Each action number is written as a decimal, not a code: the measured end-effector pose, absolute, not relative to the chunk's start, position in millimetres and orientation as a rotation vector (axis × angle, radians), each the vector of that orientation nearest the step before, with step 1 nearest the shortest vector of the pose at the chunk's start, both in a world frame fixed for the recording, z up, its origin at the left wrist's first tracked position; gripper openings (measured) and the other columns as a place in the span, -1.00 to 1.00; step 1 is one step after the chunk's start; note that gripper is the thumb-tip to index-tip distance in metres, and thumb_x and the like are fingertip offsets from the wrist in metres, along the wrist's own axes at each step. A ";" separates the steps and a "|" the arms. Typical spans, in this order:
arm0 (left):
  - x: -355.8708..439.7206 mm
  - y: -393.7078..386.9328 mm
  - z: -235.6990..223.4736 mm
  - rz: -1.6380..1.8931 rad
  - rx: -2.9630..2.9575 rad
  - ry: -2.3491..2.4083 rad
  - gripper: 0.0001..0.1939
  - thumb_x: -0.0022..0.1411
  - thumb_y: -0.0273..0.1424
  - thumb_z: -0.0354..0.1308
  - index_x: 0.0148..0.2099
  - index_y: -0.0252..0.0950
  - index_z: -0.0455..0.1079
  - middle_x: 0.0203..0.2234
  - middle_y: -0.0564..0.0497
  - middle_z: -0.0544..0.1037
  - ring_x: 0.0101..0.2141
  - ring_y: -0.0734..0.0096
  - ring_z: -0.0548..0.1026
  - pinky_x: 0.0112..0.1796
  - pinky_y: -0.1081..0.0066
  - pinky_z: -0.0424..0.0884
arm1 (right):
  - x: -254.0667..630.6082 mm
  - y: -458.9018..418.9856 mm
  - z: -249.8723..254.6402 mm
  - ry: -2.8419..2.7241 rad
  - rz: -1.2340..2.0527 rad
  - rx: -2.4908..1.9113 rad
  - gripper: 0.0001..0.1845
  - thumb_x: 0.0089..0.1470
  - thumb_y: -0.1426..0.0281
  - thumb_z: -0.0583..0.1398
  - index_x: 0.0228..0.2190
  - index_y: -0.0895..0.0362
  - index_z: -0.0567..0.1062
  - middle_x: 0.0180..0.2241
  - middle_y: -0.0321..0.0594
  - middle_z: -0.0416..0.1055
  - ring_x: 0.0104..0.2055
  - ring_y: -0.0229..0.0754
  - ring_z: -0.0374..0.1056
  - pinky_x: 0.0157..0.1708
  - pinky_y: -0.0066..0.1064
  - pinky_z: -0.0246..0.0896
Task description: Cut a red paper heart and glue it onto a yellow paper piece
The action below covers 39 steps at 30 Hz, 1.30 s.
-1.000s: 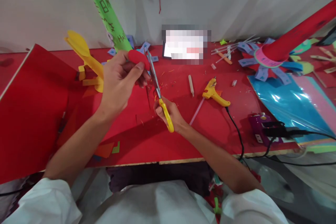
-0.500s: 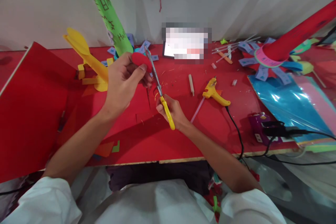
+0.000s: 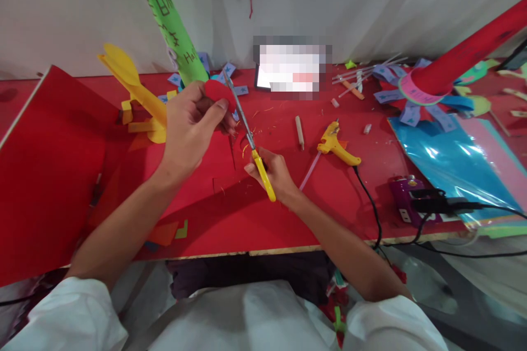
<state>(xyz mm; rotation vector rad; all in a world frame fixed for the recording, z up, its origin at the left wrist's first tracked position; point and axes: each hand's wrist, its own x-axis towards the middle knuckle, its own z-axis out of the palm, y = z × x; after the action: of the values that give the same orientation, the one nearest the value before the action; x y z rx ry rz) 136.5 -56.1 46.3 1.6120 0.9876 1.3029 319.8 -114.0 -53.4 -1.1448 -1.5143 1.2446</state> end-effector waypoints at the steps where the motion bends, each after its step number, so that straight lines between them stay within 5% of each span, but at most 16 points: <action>1: 136.4 -55.4 46.0 1.314 1.619 0.981 -0.67 0.52 -0.07 0.27 -0.16 -0.16 0.31 -0.47 0.11 0.53 -0.39 0.38 0.60 -0.38 0.34 0.54 | 320.4 -114.0 -51.7 -1.525 1.235 -1.150 -0.15 0.03 -0.54 0.17 -0.44 0.02 0.31 -0.53 -0.38 0.17 -0.49 -0.28 0.04 -0.51 -0.36 -0.05; 10: 134.1 -48.7 46.1 1.467 1.682 0.950 -0.55 0.49 -0.02 0.30 -0.31 -0.15 0.24 -0.55 0.15 0.29 -0.58 0.47 0.31 -0.54 0.35 0.27 | 319.8 -113.3 -53.4 -1.521 1.248 -1.161 -0.13 0.01 -0.56 0.16 -0.40 0.03 0.33 -0.49 -0.36 0.20 -0.46 -0.27 0.09 -0.50 -0.37 -0.03; 17: 126.8 -45.8 50.1 1.379 1.828 1.046 -0.58 0.49 -0.09 0.31 -0.34 -0.16 0.29 -0.52 0.10 0.33 -0.48 0.39 0.40 -0.46 0.34 0.33 | 315.5 -109.2 -58.8 -1.553 1.292 -1.035 -0.10 0.10 -0.55 0.08 -0.27 0.07 0.42 -0.34 -0.22 0.37 -0.37 -0.22 0.24 -0.46 -0.36 0.10; 39: 118.4 -39.5 55.0 1.276 2.104 1.195 -0.55 0.46 -0.19 0.32 -0.39 -0.17 0.19 -0.59 0.13 0.26 -0.47 0.38 0.37 -0.40 0.29 0.32 | 318.5 -110.1 -46.1 -1.497 1.368 -1.052 -0.08 -0.07 -0.60 0.16 -0.41 0.05 0.39 -0.49 -0.32 0.29 -0.46 -0.28 0.16 -0.55 -0.41 0.06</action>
<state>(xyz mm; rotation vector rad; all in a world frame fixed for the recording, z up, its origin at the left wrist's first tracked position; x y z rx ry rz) 118.4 -39.5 55.0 2.1040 1.1949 1.2765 318.5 -110.1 -46.1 -1.0519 -1.4966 1.3678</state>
